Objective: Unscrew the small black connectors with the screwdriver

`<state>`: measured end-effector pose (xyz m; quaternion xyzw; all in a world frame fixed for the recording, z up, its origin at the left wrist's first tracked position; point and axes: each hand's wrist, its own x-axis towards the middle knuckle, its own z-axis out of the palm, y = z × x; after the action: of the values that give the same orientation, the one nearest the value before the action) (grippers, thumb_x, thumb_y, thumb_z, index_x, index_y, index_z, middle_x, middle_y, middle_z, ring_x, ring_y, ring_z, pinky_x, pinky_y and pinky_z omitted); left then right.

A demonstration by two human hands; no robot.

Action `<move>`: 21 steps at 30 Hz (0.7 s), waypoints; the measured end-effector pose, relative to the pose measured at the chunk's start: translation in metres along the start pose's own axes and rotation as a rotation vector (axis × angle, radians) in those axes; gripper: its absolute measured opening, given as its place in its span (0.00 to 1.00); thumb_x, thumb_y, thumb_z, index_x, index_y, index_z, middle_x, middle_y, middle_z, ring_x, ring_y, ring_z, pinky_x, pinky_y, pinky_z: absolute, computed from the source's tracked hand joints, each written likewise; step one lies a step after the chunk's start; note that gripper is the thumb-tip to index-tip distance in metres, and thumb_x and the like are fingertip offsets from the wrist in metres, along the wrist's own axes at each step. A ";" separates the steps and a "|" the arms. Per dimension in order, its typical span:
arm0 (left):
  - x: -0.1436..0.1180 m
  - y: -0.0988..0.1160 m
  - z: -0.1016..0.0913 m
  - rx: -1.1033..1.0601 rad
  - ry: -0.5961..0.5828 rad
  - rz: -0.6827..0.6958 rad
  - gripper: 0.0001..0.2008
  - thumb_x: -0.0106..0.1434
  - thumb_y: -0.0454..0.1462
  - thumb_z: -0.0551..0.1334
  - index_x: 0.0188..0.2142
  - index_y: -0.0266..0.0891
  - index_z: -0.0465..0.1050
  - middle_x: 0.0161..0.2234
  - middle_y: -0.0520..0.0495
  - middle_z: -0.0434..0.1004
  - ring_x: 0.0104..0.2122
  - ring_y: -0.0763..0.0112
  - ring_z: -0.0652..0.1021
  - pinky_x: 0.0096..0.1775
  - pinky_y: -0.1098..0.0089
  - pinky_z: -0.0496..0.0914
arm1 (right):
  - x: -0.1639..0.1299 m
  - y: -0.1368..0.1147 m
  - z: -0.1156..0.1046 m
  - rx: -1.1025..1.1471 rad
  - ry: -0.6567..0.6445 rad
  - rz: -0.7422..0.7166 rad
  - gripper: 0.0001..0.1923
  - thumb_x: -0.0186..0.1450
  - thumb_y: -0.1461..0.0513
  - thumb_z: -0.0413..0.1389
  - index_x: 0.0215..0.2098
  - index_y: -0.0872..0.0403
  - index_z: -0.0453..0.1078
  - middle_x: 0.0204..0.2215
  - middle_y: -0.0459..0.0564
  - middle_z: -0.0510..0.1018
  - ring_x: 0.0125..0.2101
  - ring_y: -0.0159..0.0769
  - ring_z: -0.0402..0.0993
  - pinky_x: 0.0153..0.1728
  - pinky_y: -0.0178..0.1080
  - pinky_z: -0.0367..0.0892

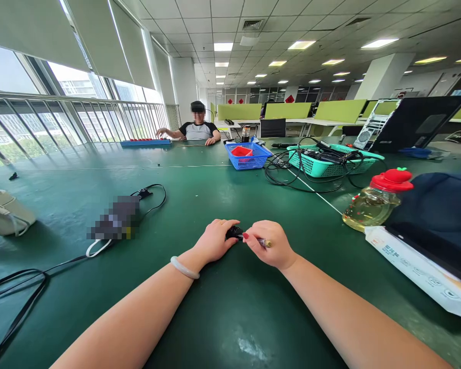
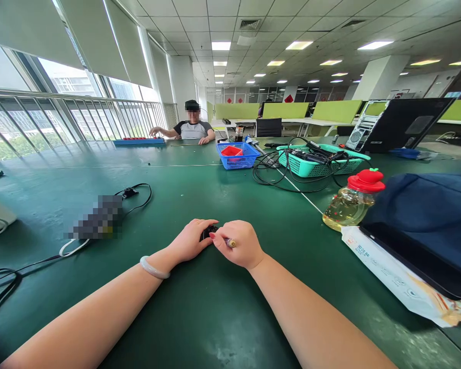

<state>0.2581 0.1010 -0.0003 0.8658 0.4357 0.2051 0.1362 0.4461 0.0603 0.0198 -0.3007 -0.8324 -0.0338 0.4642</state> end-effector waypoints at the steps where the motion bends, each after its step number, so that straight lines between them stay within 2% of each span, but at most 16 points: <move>1: 0.000 0.001 -0.001 -0.007 -0.002 -0.002 0.23 0.63 0.38 0.61 0.58 0.44 0.67 0.53 0.44 0.76 0.53 0.57 0.72 0.57 0.55 0.66 | 0.001 -0.002 0.001 -0.032 -0.011 -0.058 0.21 0.70 0.60 0.47 0.20 0.53 0.67 0.15 0.44 0.66 0.18 0.30 0.59 0.24 0.36 0.53; 5: -0.001 0.002 -0.002 -0.027 0.000 -0.022 0.24 0.61 0.35 0.61 0.57 0.43 0.68 0.53 0.45 0.76 0.53 0.57 0.72 0.56 0.56 0.66 | 0.003 -0.010 0.008 -0.123 -0.064 -0.230 0.21 0.68 0.59 0.49 0.18 0.53 0.66 0.15 0.44 0.64 0.19 0.30 0.55 0.24 0.36 0.50; 8: 0.000 0.000 -0.001 -0.031 0.001 -0.017 0.24 0.61 0.35 0.62 0.57 0.42 0.68 0.53 0.45 0.76 0.53 0.57 0.72 0.57 0.57 0.66 | 0.003 -0.009 0.008 -0.070 -0.080 -0.203 0.20 0.67 0.58 0.50 0.18 0.53 0.65 0.15 0.44 0.65 0.19 0.30 0.56 0.24 0.36 0.51; 10: 0.000 -0.001 0.000 -0.022 -0.002 0.006 0.23 0.62 0.36 0.62 0.57 0.41 0.68 0.53 0.44 0.76 0.53 0.57 0.72 0.57 0.57 0.66 | 0.002 -0.005 0.006 0.003 -0.052 -0.096 0.20 0.68 0.60 0.49 0.18 0.53 0.66 0.15 0.44 0.66 0.19 0.30 0.59 0.24 0.35 0.54; 12: 0.001 -0.002 0.001 -0.012 -0.005 0.025 0.22 0.63 0.37 0.62 0.57 0.41 0.68 0.52 0.44 0.76 0.53 0.58 0.73 0.57 0.56 0.66 | 0.001 0.000 0.002 0.103 -0.001 0.070 0.21 0.69 0.60 0.48 0.19 0.53 0.68 0.16 0.45 0.69 0.19 0.30 0.63 0.25 0.35 0.57; 15: 0.001 -0.002 0.000 -0.002 -0.015 0.028 0.22 0.63 0.38 0.62 0.57 0.42 0.68 0.52 0.44 0.76 0.53 0.57 0.73 0.57 0.56 0.67 | 0.000 0.008 -0.001 0.265 0.105 0.370 0.25 0.71 0.54 0.47 0.19 0.53 0.71 0.16 0.45 0.70 0.19 0.31 0.65 0.24 0.35 0.60; 17: 0.000 -0.001 -0.001 0.001 -0.022 0.018 0.23 0.63 0.39 0.62 0.58 0.42 0.68 0.53 0.44 0.76 0.53 0.56 0.72 0.57 0.55 0.66 | -0.001 0.011 -0.001 0.337 0.170 0.523 0.28 0.70 0.49 0.48 0.17 0.52 0.71 0.14 0.44 0.66 0.17 0.31 0.62 0.23 0.37 0.60; 19: 0.000 -0.001 -0.002 0.000 -0.025 0.009 0.23 0.63 0.39 0.62 0.58 0.43 0.68 0.53 0.44 0.76 0.53 0.56 0.72 0.57 0.55 0.67 | -0.001 0.013 0.001 0.377 0.201 0.599 0.30 0.68 0.45 0.48 0.16 0.52 0.71 0.12 0.44 0.62 0.16 0.31 0.60 0.21 0.37 0.58; 21: 0.000 0.000 -0.002 -0.001 -0.021 0.006 0.23 0.63 0.39 0.62 0.58 0.44 0.68 0.53 0.45 0.76 0.53 0.56 0.73 0.57 0.56 0.67 | -0.001 0.013 0.002 0.380 0.206 0.607 0.31 0.68 0.43 0.47 0.16 0.52 0.71 0.11 0.44 0.61 0.16 0.31 0.60 0.20 0.37 0.57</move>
<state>0.2567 0.1013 0.0015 0.8691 0.4315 0.1968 0.1406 0.4515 0.0708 0.0146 -0.4374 -0.6457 0.2306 0.5819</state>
